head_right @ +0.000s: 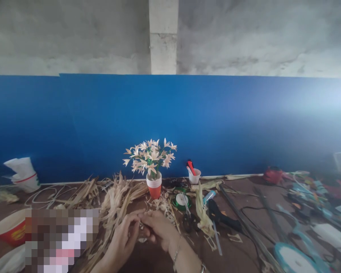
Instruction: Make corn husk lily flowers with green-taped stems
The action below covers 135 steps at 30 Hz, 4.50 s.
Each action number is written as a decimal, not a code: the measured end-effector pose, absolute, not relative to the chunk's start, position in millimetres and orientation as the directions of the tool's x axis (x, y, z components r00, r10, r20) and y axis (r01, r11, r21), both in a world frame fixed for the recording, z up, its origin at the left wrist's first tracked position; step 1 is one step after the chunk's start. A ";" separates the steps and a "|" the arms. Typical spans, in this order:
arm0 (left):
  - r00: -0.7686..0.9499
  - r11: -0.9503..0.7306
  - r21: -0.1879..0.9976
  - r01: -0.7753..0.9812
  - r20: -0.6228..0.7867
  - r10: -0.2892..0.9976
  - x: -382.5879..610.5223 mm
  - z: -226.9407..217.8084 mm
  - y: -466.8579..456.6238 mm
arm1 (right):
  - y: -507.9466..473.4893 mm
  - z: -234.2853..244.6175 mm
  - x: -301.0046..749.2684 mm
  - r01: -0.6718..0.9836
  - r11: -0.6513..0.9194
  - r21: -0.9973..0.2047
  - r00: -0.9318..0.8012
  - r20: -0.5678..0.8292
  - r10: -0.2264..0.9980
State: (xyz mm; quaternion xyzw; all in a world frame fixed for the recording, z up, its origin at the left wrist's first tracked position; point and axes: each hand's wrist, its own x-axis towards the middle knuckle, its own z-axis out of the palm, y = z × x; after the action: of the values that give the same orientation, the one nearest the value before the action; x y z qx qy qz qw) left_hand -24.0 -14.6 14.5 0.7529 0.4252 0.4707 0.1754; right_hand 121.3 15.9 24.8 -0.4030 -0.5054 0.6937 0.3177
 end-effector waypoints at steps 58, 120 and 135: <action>0.179 0.237 0.864 -0.444 -0.173 0.968 -16.3 14.6 -1.8 | 15.7 47.5 138.1 0.352 0.249 -0.902 -0.406 0.093 0.909; 0.117 0.241 0.760 -0.604 -0.214 0.970 2.1 24.1 -13.0 | 20.6 48.4 141.2 0.332 0.238 -0.913 -0.343 0.118 0.932; 0.040 0.065 0.971 -0.229 -0.058 0.998 -3.7 -4.9 2.8 | 30.1 50.3 159.4 0.364 0.246 -0.898 -0.426 0.075 0.902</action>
State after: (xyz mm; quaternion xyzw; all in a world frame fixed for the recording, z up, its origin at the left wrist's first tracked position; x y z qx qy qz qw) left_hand -3.7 2.8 -4.9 0.4312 0.4456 0.5305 0.5780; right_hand 159.4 30.1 50.3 -0.4362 -0.7256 0.4319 0.3111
